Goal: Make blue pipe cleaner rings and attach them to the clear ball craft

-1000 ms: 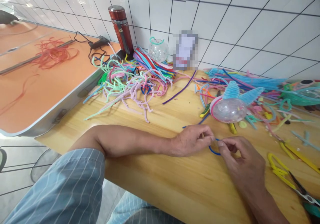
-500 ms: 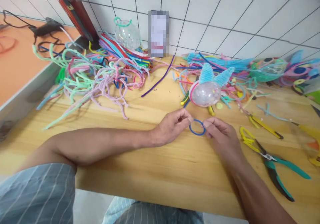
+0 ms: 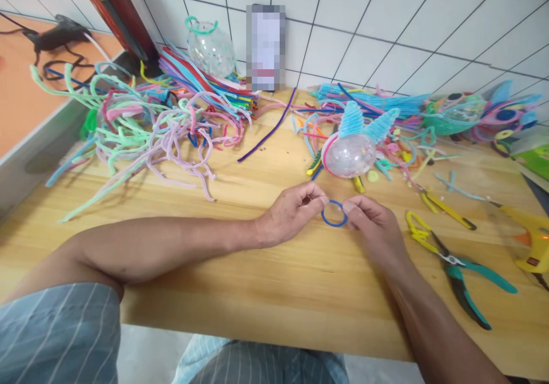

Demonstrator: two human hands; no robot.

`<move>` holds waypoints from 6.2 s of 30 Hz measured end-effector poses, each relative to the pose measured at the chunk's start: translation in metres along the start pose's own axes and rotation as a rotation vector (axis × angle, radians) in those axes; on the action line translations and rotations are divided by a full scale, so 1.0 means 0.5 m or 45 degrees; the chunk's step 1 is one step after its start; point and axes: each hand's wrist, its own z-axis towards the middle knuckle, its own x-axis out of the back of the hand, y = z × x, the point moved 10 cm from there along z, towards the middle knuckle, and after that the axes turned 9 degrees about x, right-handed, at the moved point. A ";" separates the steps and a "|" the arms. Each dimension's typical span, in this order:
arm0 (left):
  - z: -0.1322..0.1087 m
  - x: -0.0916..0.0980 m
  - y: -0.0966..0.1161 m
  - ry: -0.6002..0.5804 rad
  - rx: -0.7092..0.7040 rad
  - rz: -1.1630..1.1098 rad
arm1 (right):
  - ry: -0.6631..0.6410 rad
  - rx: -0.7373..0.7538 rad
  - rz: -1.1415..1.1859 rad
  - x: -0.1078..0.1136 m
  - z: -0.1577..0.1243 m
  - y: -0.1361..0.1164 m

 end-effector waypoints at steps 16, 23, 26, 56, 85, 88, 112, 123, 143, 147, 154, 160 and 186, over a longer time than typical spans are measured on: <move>0.001 0.010 -0.003 0.064 0.057 -0.143 | 0.009 -0.056 0.187 -0.005 -0.003 0.018; 0.013 0.019 -0.026 0.109 0.117 -0.269 | 0.154 0.561 -0.455 0.000 -0.024 -0.081; 0.013 0.017 -0.031 0.098 0.135 -0.281 | 0.157 0.728 -0.620 -0.015 -0.033 -0.102; 0.007 -0.006 -0.032 -0.051 0.210 -0.351 | 0.158 0.584 -0.486 -0.014 -0.030 -0.071; 0.017 -0.016 -0.037 -0.119 0.233 -0.480 | 0.421 0.326 -0.397 0.088 -0.007 -0.063; 0.019 -0.016 -0.037 -0.118 0.216 -0.471 | 0.561 0.254 -0.335 0.135 -0.007 -0.058; 0.013 -0.027 -0.027 -0.139 0.150 -0.342 | -0.044 0.466 -1.180 0.080 0.013 0.014; 0.010 -0.015 -0.034 -0.036 0.166 -0.304 | 0.398 0.402 -1.090 0.189 -0.043 -0.089; 0.007 -0.007 -0.022 -0.003 0.081 -0.229 | 0.131 1.003 -1.028 -0.015 -0.061 -0.120; 0.007 -0.007 -0.024 -0.008 0.121 -0.210 | 0.114 0.865 -0.973 0.003 -0.054 -0.100; 0.005 -0.010 -0.022 -0.029 0.135 -0.214 | 0.128 0.830 -0.916 0.019 -0.047 -0.108; 0.018 0.027 -0.001 0.135 0.097 -0.303 | 0.269 0.938 -0.859 0.050 -0.040 -0.160; 0.006 0.012 0.026 0.042 0.038 -0.089 | 0.326 0.784 -0.595 0.043 -0.019 -0.150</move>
